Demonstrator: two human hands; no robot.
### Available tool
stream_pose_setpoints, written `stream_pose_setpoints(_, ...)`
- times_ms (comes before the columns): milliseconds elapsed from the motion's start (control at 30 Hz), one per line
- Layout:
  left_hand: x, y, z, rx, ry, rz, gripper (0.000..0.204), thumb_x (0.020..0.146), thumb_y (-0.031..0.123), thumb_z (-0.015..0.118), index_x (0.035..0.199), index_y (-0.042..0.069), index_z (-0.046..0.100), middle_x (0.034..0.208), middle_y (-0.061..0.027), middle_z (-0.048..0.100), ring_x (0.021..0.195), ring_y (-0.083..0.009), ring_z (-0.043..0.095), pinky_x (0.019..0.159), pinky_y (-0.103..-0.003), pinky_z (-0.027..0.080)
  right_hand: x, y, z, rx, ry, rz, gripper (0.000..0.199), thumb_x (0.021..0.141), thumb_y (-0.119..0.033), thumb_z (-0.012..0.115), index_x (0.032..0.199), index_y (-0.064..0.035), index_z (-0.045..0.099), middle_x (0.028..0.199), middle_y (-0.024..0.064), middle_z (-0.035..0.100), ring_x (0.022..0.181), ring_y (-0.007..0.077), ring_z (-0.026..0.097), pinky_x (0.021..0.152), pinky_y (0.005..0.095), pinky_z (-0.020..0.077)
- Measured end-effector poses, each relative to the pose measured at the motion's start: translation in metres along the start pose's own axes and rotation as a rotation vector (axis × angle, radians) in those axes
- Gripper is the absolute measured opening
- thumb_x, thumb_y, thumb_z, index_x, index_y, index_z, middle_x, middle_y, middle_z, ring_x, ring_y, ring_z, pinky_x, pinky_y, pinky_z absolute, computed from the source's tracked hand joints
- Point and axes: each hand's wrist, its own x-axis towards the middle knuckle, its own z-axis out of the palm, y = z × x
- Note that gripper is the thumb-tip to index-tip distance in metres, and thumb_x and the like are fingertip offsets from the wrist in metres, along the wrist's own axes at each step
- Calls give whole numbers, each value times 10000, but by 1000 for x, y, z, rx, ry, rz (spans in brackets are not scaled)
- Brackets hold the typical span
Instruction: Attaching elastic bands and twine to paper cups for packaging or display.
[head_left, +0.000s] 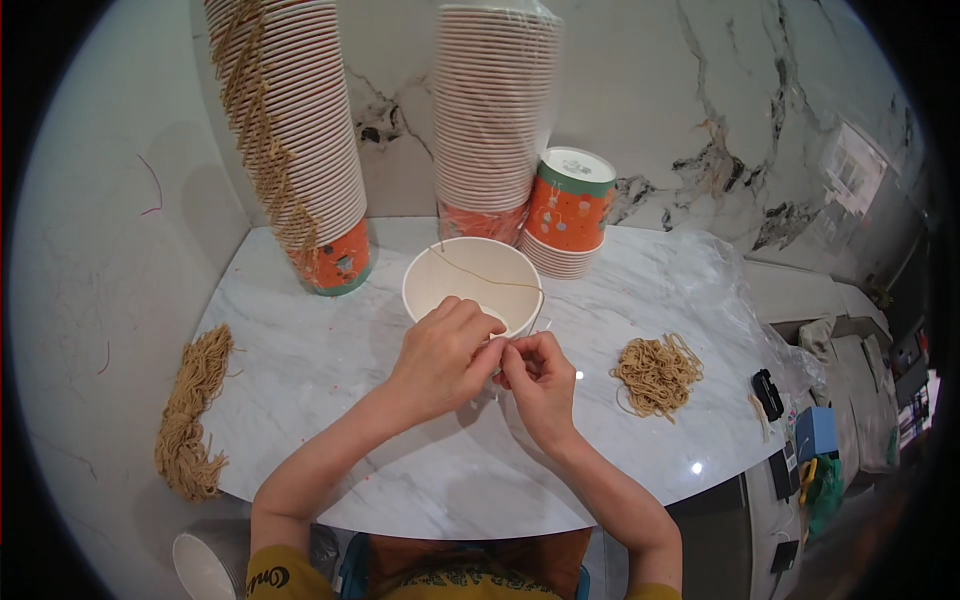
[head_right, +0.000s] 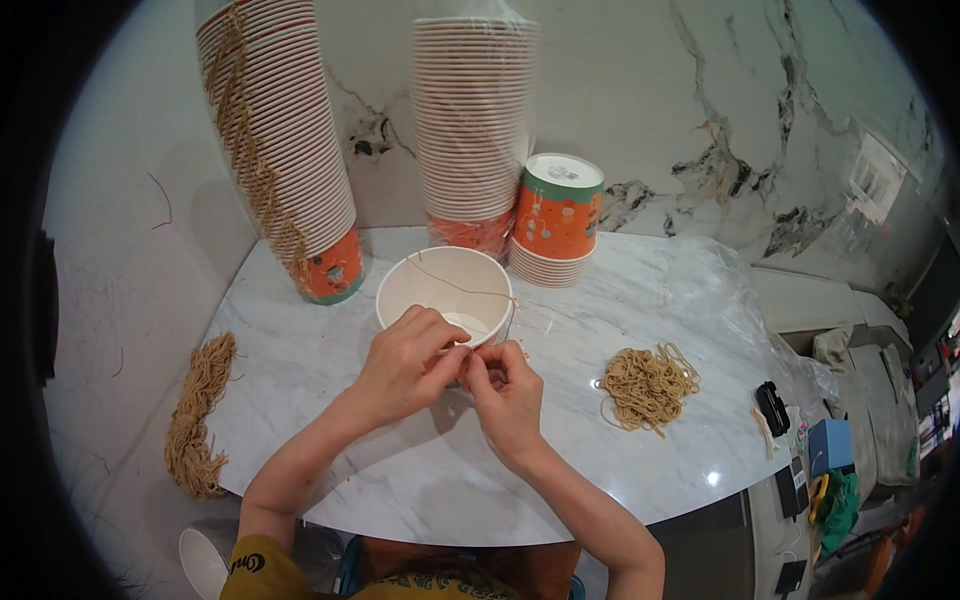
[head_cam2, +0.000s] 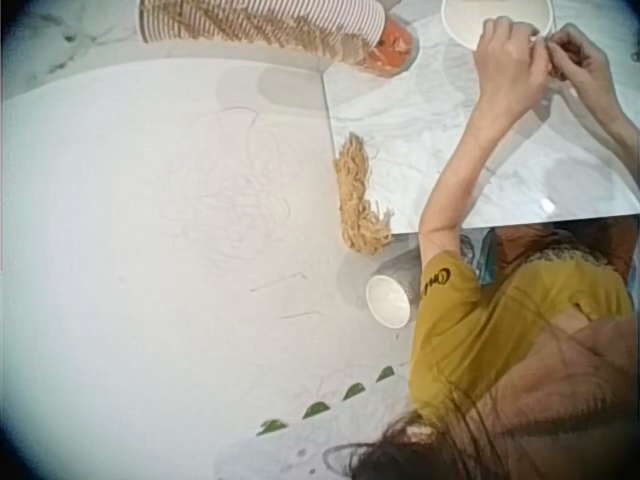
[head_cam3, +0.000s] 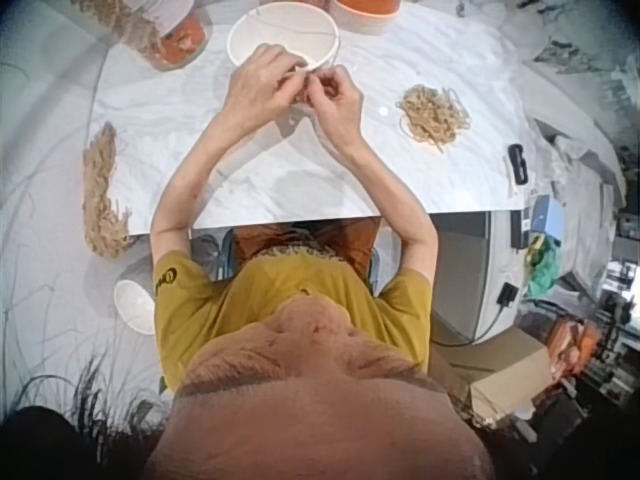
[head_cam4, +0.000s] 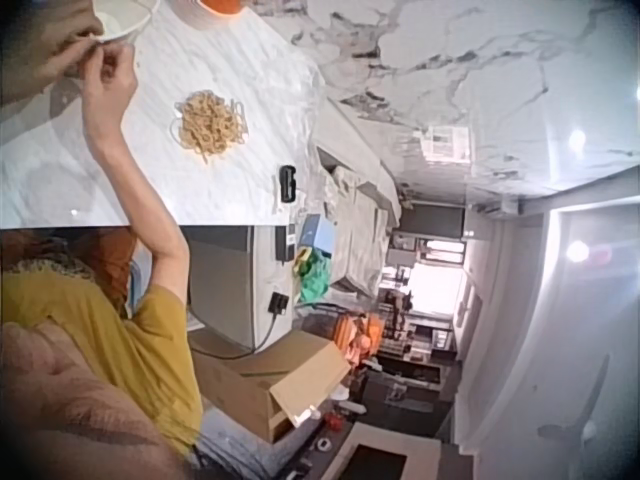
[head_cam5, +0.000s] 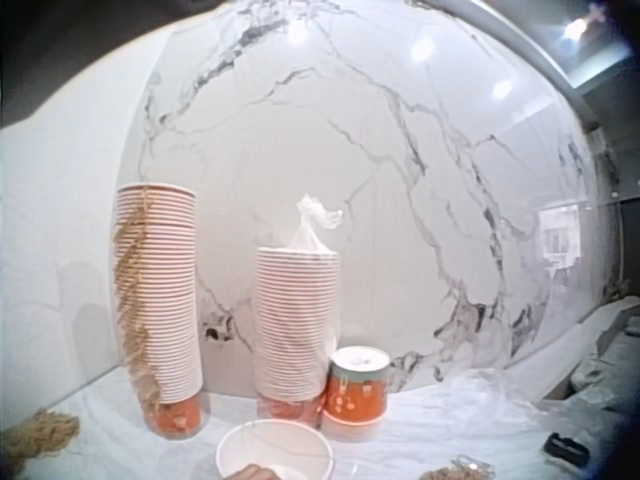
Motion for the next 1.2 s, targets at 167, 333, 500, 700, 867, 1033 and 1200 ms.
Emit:
stream_pose_setpoints(167,28,-8,-14,-133,-296,-234,163,893,145,621,917,18,720,814,-111,688,787,-308,650,715,-410,526,3,-3,-2,21,-33,64,94,1025,-95,608,977,-25,568,858,26,669,706,69,635,622,222,549)
stream_pose_setpoints(333,60,-29,-27,-448,-730,-397,192,902,118,646,973,-24,755,838,-24,725,756,-68,612,689,-261,510,6,-5,-3,46,-34,94,117,992,-87,646,958,6,585,825,46,685,669,67,634,581,230,546)
stream_pose_setpoints(500,77,-43,-24,-482,-926,-467,144,890,96,665,943,-14,741,813,3,699,742,-65,598,677,-246,495,8,-10,-5,20,-40,117,114,991,-84,644,959,6,580,782,29,663,638,61,610,538,223,508)
stream_pose_setpoints(700,78,-51,-16,-550,-977,-400,101,882,87,663,908,0,709,790,16,673,736,-64,585,675,-257,486,10,-11,-7,47,-77,144,100,987,-79,644,953,-10,579,750,15,635,599,51,565,500,219,457)
stream_pose_setpoints(867,75,-49,-19,-498,-923,-348,121,861,106,643,889,-3,689,773,-15,675,740,-96,594,696,-290,488,10,-11,-6,-35,-94,83,109,981,-105,676,944,-21,616,753,-18,622,636,35,533,553,198,421)
stream_pose_setpoints(1033,60,-44,-22,-97,-552,-89,133,833,148,622,864,22,651,842,-87,650,726,-245,610,683,-363,485,10,-3,-10,-373,-17,-136,110,885,-96,731,871,-39,638,781,20,650,609,105,579,555,300,459)
stream_pose_setpoints(1200,36,-18,-38,14,-291,-119,118,834,154,625,868,44,651,885,-90,627,762,-277,638,670,-404,499,12,-9,-11,-569,-3,-325,112,811,-81,747,866,-69,650,819,50,645,676,226,614,607,362,451)
